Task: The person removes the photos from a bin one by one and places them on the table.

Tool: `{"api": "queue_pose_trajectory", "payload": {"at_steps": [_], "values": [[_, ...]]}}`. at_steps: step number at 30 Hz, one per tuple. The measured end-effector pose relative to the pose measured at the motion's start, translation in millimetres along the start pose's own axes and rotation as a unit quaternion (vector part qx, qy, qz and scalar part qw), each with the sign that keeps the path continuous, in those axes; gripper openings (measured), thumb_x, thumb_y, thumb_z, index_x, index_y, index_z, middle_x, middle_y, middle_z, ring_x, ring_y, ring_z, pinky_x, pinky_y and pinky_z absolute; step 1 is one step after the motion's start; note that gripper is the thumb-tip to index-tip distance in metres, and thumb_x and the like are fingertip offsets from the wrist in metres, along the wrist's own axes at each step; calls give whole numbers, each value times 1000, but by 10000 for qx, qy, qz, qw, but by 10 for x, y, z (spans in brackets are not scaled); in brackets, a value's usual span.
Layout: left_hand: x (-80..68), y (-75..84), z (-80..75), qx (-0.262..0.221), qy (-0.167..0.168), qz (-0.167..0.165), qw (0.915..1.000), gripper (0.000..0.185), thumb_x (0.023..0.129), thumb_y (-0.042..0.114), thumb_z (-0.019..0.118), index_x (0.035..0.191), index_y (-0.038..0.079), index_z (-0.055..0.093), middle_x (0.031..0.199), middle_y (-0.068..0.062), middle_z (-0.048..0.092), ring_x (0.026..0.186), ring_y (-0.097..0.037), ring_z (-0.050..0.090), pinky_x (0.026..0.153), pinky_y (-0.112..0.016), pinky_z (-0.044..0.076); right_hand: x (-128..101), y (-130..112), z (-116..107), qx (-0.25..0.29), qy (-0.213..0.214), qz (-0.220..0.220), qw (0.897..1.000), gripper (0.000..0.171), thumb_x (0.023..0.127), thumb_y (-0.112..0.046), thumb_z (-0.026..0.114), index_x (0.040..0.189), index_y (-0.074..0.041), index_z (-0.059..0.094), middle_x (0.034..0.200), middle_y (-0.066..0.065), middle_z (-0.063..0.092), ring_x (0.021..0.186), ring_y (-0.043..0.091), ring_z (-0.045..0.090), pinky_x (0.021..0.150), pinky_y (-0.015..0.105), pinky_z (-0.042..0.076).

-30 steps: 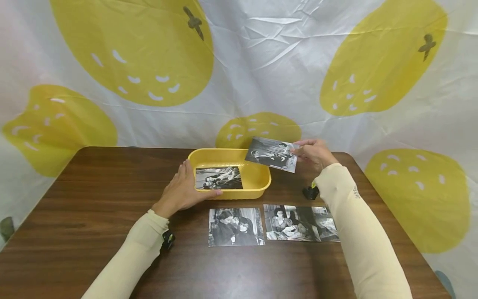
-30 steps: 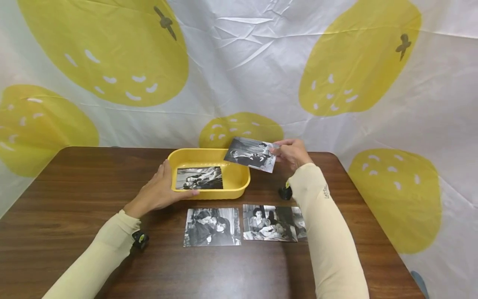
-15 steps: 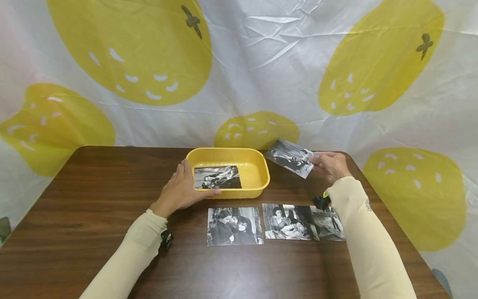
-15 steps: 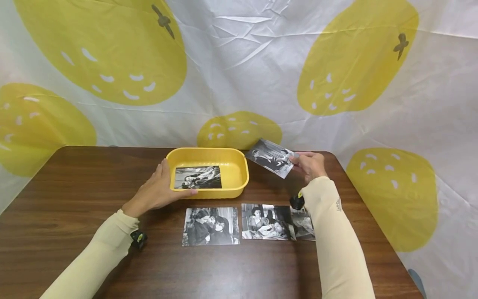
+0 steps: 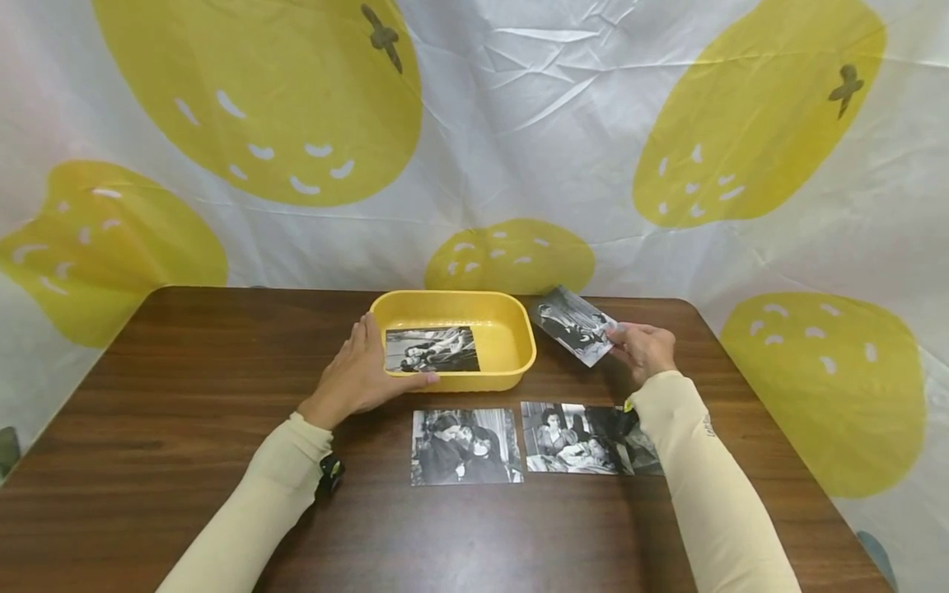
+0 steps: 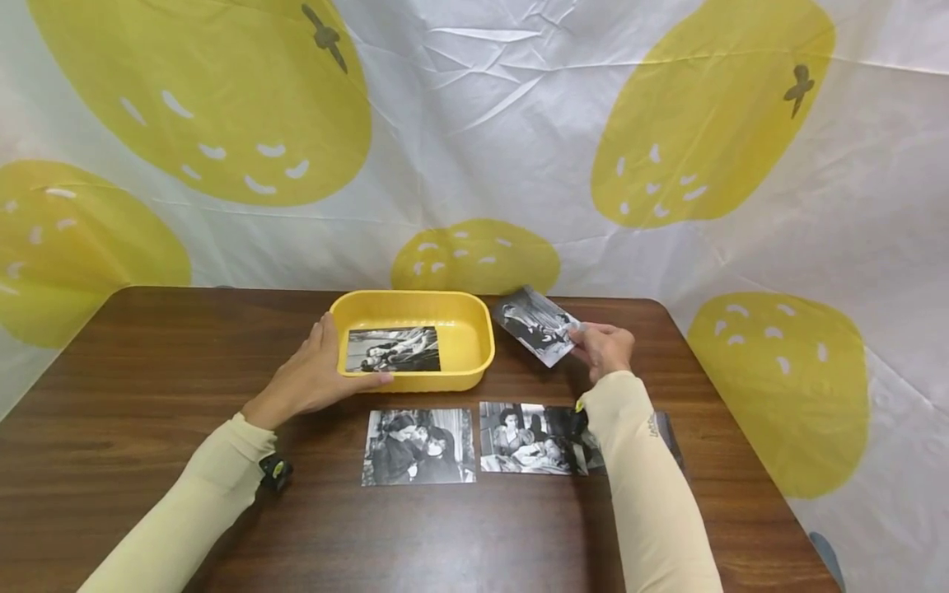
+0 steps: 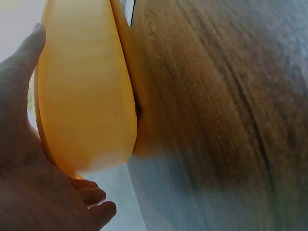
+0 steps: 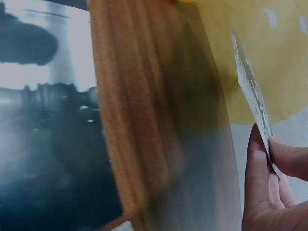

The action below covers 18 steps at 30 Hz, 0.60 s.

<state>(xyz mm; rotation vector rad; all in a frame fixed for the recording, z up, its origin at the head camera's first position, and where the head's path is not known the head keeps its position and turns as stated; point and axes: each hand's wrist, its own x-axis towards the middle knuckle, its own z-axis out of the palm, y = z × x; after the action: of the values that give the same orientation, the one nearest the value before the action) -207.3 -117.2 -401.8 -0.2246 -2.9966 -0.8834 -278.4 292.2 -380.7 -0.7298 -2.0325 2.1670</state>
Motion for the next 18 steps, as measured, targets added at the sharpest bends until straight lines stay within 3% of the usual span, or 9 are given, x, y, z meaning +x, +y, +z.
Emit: {"api": "queue_pose_trajectory", "payload": {"at_steps": [5,12,18], "values": [[3,2,7,33,-49,-55,10000,147,68,89,64,159,-4,-5,163,-32,7,147,-50,21,112,-64,30,-11,115,47,-289,183,-170,9993,30,88,11,65,118,10,60,98,8,57,74,9,61,71,24,59],[-1,11,2,6,18,-12,10000,146,67,88,66,159,-4,-2,163,-31,12,147,-48,24,111,-62,34,-48,256,120,-885,210,-499,9946,21,84,11,69,103,9,61,103,16,56,65,9,64,67,26,60],[-2,7,-4,-10,52,4,10000,146,67,88,66,159,-4,-1,162,-30,14,145,-49,28,109,-63,36,-109,217,74,-2128,-103,-701,9745,23,82,4,78,99,10,64,102,19,59,59,14,70,64,29,60]]}}
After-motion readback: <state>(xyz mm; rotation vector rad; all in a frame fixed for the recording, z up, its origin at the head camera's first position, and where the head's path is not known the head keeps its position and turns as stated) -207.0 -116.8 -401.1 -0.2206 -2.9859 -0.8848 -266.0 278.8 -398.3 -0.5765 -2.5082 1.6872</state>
